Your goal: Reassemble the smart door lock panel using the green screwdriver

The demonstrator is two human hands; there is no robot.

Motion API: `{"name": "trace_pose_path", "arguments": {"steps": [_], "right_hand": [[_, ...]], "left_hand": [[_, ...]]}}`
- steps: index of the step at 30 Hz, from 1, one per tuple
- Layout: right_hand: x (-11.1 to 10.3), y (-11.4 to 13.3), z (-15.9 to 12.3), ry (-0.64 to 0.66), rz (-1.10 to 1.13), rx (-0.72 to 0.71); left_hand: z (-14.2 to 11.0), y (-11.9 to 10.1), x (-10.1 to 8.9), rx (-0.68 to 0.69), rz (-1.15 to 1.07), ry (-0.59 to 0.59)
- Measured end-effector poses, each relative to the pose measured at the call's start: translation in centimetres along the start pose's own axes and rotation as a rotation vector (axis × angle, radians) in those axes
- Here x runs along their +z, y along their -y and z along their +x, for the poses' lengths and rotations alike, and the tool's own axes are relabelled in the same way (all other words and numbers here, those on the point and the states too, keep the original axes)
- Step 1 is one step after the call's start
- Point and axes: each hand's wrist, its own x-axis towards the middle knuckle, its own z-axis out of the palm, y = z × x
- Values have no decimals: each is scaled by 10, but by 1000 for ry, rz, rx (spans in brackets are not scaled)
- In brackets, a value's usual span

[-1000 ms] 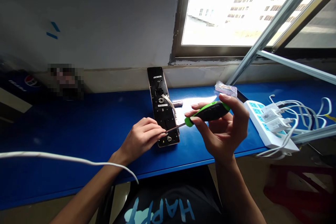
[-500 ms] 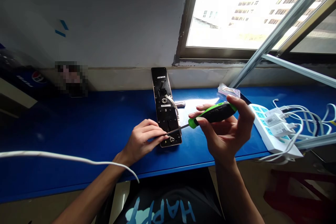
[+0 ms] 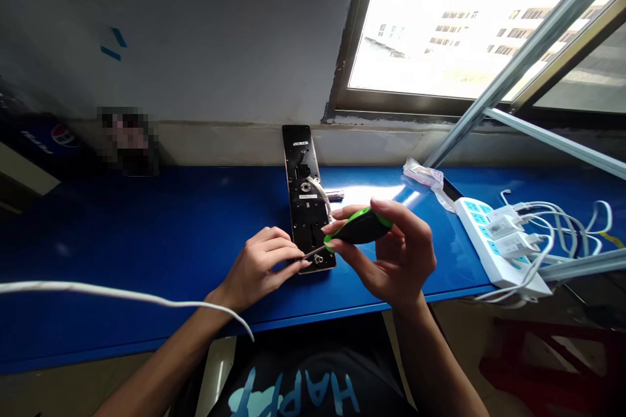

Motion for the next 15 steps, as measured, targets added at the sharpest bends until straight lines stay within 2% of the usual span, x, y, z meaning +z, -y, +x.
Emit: {"name": "trace_pose_path", "arguments": {"steps": [8,15], "right_hand": [[10,-4,-2,123,22,-35],[16,-6,1,171,-155,-137]], "left_hand": [[-16,0,2,-31,8,77],[-19,3,2,-65,55,97]]}}
